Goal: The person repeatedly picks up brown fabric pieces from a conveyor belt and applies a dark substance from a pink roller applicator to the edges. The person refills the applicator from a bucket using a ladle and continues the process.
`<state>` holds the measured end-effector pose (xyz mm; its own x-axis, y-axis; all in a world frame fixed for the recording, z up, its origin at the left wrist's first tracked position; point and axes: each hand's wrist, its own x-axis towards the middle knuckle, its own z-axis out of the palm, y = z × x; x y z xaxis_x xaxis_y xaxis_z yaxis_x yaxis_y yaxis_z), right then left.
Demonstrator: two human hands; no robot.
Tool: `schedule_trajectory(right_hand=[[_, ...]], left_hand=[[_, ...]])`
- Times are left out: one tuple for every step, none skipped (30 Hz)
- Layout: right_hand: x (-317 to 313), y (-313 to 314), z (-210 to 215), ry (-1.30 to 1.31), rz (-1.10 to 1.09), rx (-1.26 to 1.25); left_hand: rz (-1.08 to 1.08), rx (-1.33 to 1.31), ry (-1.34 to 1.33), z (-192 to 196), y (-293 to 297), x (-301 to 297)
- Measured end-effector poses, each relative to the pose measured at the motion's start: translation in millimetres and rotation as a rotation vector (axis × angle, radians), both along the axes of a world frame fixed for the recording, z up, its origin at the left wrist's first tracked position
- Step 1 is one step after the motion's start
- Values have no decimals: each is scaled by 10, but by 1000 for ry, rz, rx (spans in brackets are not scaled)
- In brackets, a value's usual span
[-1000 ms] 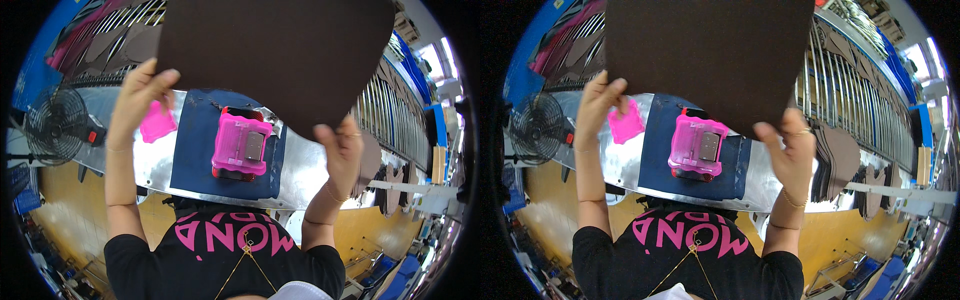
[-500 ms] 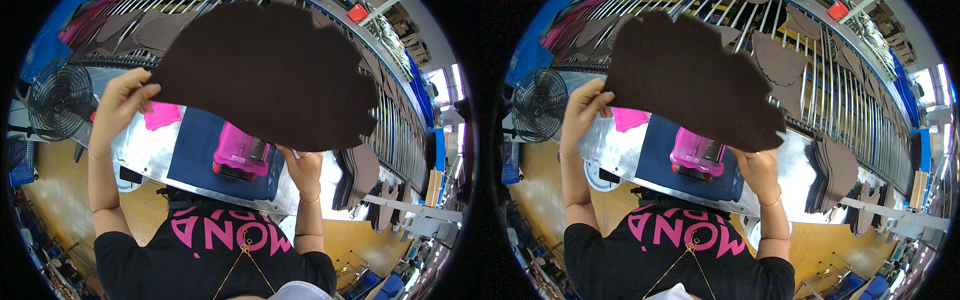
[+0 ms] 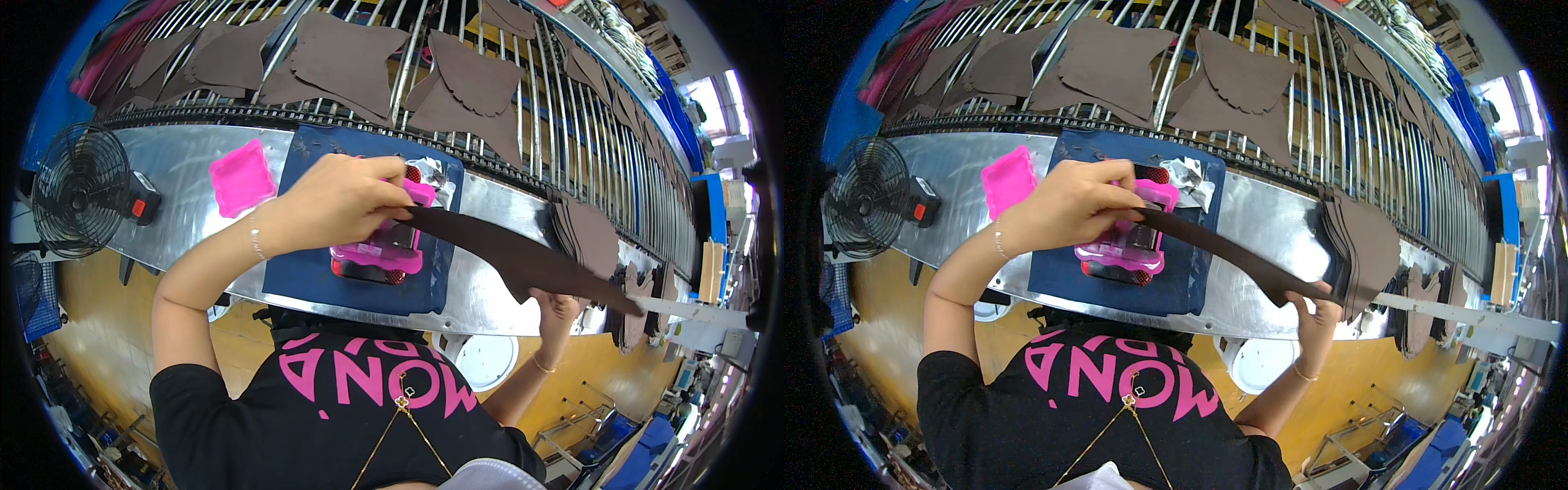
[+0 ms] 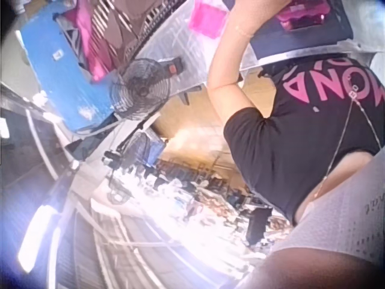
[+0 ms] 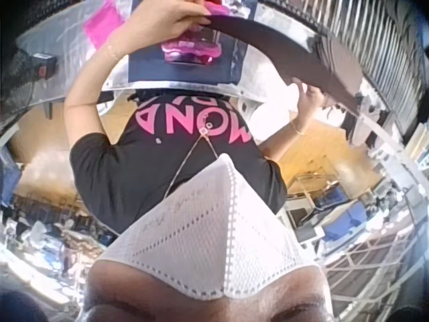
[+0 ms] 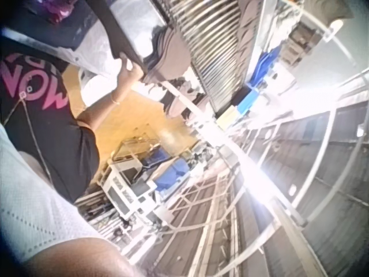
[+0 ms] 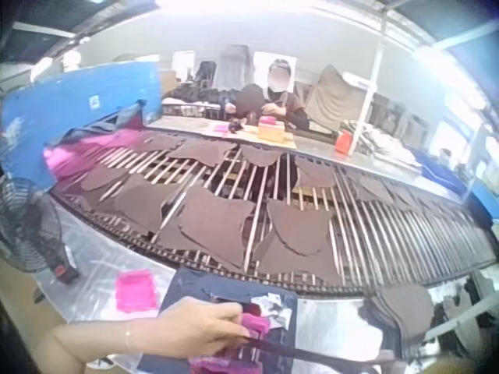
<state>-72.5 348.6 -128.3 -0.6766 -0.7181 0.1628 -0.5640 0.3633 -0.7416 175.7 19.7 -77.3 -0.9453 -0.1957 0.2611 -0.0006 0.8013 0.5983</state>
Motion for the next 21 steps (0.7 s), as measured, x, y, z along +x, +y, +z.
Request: schedule_trajectory(right_hand=[[-37, 134, 67, -82, -111, 82], [-62, 215, 110, -78, -124, -35], [-45, 248, 223, -74, -140, -155], [-92, 340, 281, 4, -154, -150], [-171, 413, 317, -10, -178, -169], [-251, 491, 336, -26, -205, -190], [-273, 524, 363, -41, -232, -210], [-335, 464, 354, -34, -280, -272], [-370, 322, 419, 118, -270, -327], [-393, 128, 507, 269, -251, -383], [-397, -13, 558, 379, -317, -406], [-383, -154, 612, 490, -387, -429], [-296, -379, 740, 613, -403, -361], [-209, -613, 866, 731, -416, -295], [-203, -752, 923, 823, -357, -215], [-164, -965, 969, 943, -264, -115], [-150, -1147, 923, 860, -167, -66], [-125, -1309, 860, 672, -92, -50], [-127, -1505, 757, 478, -18, 31], [-143, -1667, 581, 424, 26, -22], [-163, -1842, 473, 358, 91, 40]], left_hand=[[-29, -29, 2, 6, 44, -91], [-57, -57, 3, 18, 92, -180], [-88, -88, 5, 28, 141, -275], [-136, -85, 40, -11, 151, -358], [-134, -96, 81, -1, 153, -434], [-136, -108, 120, 10, 155, -525], [-136, -119, 160, 24, 145, -614], [-160, -118, 261, 58, 57, -742], [-142, -175, 360, 176, -15, -874], [-91, -209, 455, 302, -92, -994], [-59, -298, 570, 434, -188, -1101], [-9, -424, 626, 549, -275, -1222], [28, -466, 637, 658, -311, -1330], [-6, -569, 571, 843, -345, -1359], [-48, -663, 515, 971, -369, -1417], [-39, -784, 549, 1007, -386, -1477], [-35, -898, 588, 996, -399, -1572], [-40, -1008, 636, 990, -378, -1662], [-45, -1067, 637, 947, -368, -1689], [-54, -1123, 644, 884, -361, -1727], [-56, -1181, 648, 832, -365, -1751]])
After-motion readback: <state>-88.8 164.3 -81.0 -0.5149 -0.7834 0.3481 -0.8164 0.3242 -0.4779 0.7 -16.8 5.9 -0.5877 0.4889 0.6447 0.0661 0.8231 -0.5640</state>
